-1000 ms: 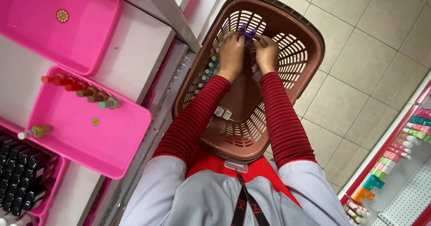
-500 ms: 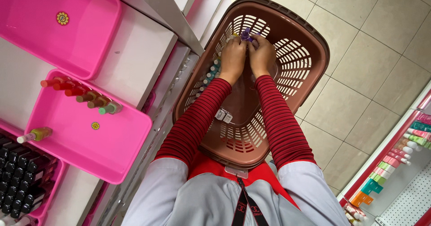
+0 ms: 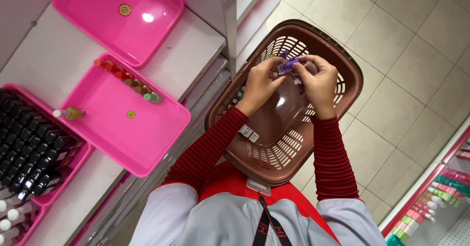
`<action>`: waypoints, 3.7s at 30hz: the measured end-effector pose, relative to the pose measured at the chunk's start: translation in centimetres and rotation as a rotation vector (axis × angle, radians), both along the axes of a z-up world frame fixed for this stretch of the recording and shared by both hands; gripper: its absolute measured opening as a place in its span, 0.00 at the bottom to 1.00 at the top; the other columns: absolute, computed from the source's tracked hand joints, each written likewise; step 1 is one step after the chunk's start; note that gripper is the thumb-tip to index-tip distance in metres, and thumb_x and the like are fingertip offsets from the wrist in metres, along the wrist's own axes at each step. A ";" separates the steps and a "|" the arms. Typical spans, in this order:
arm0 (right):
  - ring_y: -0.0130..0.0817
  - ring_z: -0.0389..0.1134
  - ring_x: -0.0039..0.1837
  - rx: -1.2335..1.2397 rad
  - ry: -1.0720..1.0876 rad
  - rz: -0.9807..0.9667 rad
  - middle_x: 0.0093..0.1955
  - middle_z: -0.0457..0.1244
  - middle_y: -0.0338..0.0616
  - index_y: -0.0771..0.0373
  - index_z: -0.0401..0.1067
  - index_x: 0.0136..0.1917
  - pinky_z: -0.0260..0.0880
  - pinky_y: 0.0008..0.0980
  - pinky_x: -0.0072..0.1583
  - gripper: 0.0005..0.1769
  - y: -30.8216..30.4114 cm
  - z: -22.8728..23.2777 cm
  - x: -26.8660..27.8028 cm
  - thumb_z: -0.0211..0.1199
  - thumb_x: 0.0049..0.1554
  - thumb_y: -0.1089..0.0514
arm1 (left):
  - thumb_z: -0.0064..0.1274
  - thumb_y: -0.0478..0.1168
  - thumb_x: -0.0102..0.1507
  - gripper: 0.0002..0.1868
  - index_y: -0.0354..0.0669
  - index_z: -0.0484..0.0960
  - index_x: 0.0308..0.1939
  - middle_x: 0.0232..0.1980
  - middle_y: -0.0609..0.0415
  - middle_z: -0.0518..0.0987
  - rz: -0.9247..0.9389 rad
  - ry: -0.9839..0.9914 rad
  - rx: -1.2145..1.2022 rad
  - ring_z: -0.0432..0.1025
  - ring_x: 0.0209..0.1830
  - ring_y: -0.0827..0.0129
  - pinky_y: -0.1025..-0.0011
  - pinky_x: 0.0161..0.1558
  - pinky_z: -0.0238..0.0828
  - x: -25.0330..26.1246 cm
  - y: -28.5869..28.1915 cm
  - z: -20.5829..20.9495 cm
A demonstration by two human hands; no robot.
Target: The person wipes down small plastic trays with a cloth and then cleans individual bottles of nail polish before placing them onto the trays or into a basket.
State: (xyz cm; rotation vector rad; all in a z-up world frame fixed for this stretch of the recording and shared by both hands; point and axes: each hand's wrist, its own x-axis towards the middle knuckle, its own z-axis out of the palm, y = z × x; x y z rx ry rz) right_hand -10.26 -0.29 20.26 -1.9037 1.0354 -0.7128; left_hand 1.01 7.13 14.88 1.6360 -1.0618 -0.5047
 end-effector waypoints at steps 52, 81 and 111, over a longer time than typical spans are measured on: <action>0.41 0.53 0.20 -0.209 -0.114 0.984 0.16 0.48 0.46 0.63 0.59 0.31 0.51 0.28 0.28 0.11 24.6 7.4 12.6 0.52 0.53 0.59 | 0.54 0.37 0.53 0.10 0.36 0.71 0.30 0.28 0.46 0.72 0.589 -0.235 -0.217 0.70 0.30 0.50 0.62 0.32 0.67 3.3 32.3 11.6; 0.40 0.52 0.57 0.263 -0.350 1.386 0.53 0.51 0.51 0.68 0.52 0.60 0.51 0.42 0.59 0.21 22.9 6.9 12.3 0.44 0.53 0.61 | 0.50 0.38 0.57 0.10 0.32 0.76 0.35 0.27 0.51 0.75 0.332 0.833 -0.377 0.72 0.29 0.73 0.75 0.36 0.72 2.4 32.7 10.3; 0.27 0.56 0.32 0.221 -0.369 0.652 0.25 0.56 0.42 0.63 0.65 0.36 0.56 0.26 0.40 0.24 23.7 5.2 10.9 0.35 0.61 0.48 | 0.54 0.32 0.50 0.16 0.39 0.72 0.42 0.38 0.42 0.76 0.544 0.199 -0.060 0.71 0.43 0.51 0.64 0.43 0.68 4.4 30.6 9.6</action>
